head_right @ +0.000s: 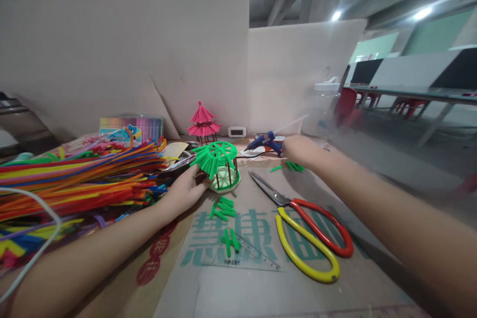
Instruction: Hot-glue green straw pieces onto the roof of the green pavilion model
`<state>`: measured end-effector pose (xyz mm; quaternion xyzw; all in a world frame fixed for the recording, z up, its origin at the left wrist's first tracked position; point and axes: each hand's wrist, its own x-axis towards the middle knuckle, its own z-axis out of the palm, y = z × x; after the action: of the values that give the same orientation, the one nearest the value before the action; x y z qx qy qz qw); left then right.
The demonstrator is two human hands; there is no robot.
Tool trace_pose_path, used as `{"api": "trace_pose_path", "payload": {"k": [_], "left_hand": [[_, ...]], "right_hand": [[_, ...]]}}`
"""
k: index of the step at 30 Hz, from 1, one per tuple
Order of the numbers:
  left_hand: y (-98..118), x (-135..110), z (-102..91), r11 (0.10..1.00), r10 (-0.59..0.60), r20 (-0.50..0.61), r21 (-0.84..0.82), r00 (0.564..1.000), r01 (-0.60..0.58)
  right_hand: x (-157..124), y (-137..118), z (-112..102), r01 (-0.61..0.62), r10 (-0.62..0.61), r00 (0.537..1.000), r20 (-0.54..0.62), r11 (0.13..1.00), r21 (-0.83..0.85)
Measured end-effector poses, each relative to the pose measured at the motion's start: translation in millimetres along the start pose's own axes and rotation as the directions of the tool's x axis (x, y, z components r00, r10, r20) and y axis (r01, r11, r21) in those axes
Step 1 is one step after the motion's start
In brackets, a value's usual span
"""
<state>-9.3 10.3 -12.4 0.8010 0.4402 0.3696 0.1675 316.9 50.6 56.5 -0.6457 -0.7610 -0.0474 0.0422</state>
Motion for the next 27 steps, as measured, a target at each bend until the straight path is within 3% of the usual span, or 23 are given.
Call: {"api": "trace_pose_path", "payload": {"k": [4,7,11,16,23,27], "left_hand": [[-3,1,1.2,0.999,-0.022,-0.006,-0.035,1.0,0.022],[-4,1,1.6,0.999,-0.032,-0.01,-0.02,0.999,0.032],[-4,0,0.9,0.999,-0.043,-0.021,0.014,0.999,0.044],[-2,0,0.3,1.0,-0.017,-0.004,0.018,1.0,0.017],[-1,0,1.1,1.0,-0.028,-0.001,-0.002,1.0,0.028],[-1,0,-0.1,1.0,-0.02,0.004,0.023,1.0,0.02]], "right_hand": [[-45,-40,-14,0.14,-0.147,0.987,0.063,0.984,0.11],[-78,-82,-13,0.383,-0.41,0.912,-0.018,0.833,0.399],[-96,-115,4,0.416,-0.456,0.89,-0.013,0.799,0.433],[-95,-115,25,0.526,-0.524,0.843,-0.125,0.752,0.398],[-105,-115,13,0.426,-0.415,0.9,-0.131,0.775,0.467],[-103,-118,15,0.436,-0.435,0.891,-0.126,0.749,0.499]]}}
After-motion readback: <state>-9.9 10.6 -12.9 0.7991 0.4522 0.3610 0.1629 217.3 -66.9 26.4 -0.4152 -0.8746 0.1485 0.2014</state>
